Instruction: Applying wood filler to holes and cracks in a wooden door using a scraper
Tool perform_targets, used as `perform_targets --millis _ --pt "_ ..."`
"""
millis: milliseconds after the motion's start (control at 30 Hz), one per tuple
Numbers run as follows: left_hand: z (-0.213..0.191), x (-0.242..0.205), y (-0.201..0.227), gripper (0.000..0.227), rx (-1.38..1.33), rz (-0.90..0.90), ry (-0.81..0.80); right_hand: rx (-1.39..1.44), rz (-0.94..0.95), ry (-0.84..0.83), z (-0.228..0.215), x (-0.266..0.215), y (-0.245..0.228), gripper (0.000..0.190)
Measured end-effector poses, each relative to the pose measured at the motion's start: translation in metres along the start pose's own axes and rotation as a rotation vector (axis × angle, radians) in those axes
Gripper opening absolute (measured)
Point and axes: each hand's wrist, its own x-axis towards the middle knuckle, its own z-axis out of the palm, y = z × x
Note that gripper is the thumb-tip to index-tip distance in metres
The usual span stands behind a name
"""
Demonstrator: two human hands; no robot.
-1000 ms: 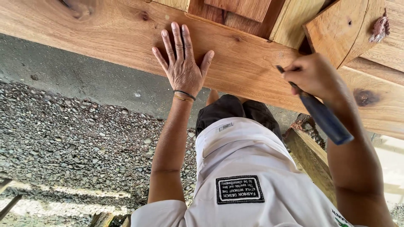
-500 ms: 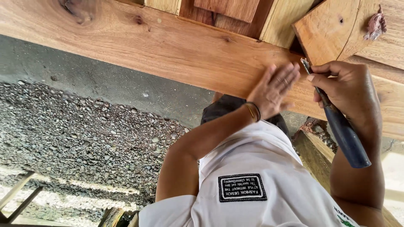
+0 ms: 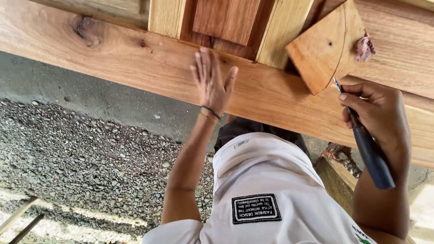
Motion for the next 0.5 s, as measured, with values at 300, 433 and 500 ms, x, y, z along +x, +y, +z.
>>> perform_targets --millis 300,433,500 --pt "-0.158 -0.029 0.181 0.045 -2.422 0.497 -1.288 0.249 -0.070 0.075 -0.024 -0.003 0.011 0.005" --pt "-0.165 -0.025 0.206 0.038 -2.716 0.239 -1.442 0.221 -0.065 0.078 -0.035 -0.002 0.013 0.008" --pt "-0.167 -0.022 0.218 0.035 -2.855 0.090 -1.514 0.156 -0.095 0.056 -0.041 0.002 0.019 0.009"
